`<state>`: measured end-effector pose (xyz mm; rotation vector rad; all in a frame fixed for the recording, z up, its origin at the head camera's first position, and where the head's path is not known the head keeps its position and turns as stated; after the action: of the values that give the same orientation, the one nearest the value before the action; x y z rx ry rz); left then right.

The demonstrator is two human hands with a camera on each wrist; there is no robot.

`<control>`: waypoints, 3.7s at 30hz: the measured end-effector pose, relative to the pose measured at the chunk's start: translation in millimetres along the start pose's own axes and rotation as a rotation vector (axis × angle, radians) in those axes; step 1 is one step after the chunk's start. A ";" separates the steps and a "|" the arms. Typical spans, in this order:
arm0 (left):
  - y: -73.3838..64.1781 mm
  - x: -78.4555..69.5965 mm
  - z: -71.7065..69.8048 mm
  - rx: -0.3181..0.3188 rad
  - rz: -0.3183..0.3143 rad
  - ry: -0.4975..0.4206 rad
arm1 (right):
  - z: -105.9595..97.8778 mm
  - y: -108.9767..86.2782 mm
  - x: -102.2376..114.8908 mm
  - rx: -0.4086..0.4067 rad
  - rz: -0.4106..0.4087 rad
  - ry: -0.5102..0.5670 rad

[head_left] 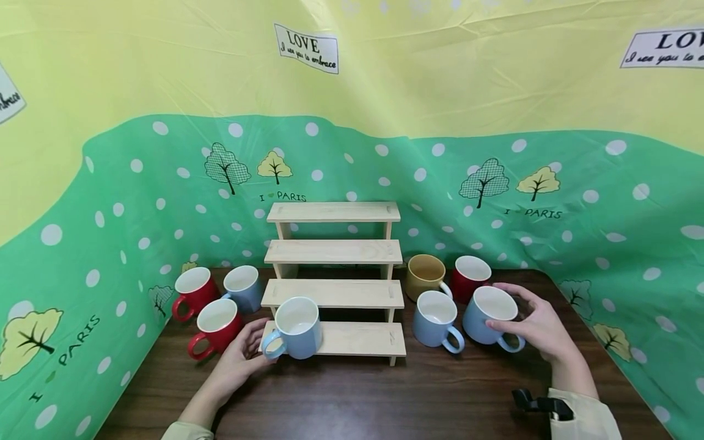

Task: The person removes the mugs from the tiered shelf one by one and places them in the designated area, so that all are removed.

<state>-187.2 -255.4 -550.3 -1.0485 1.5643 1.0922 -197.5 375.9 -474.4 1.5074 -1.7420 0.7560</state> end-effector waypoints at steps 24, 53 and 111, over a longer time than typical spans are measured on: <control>-0.6 -0.6 -0.7 0.009 0.015 0.001 | 4.7 1.4 -8.9 0.047 0.012 -0.045; -0.3 2.7 -1.3 0.000 0.021 0.006 | 0.3 1.8 -5.8 0.100 0.050 -0.141; 0.8 -15.6 -6.7 0.150 0.135 0.191 | 143.5 -69.3 103.7 0.265 -0.049 0.059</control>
<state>-186.2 -259.6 -533.9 -0.9800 1.8626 0.9693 -155.8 190.4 -475.0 1.6762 -1.6042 1.0272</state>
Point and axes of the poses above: each hand's wrist, its own y-axis towards the middle knuckle, its own z-axis out of the palm, x = y × z, the point moved 1 cm from there along y, towards the middle knuckle, and after that the axes turned 12 degrees about z, right-handed, at the moved point
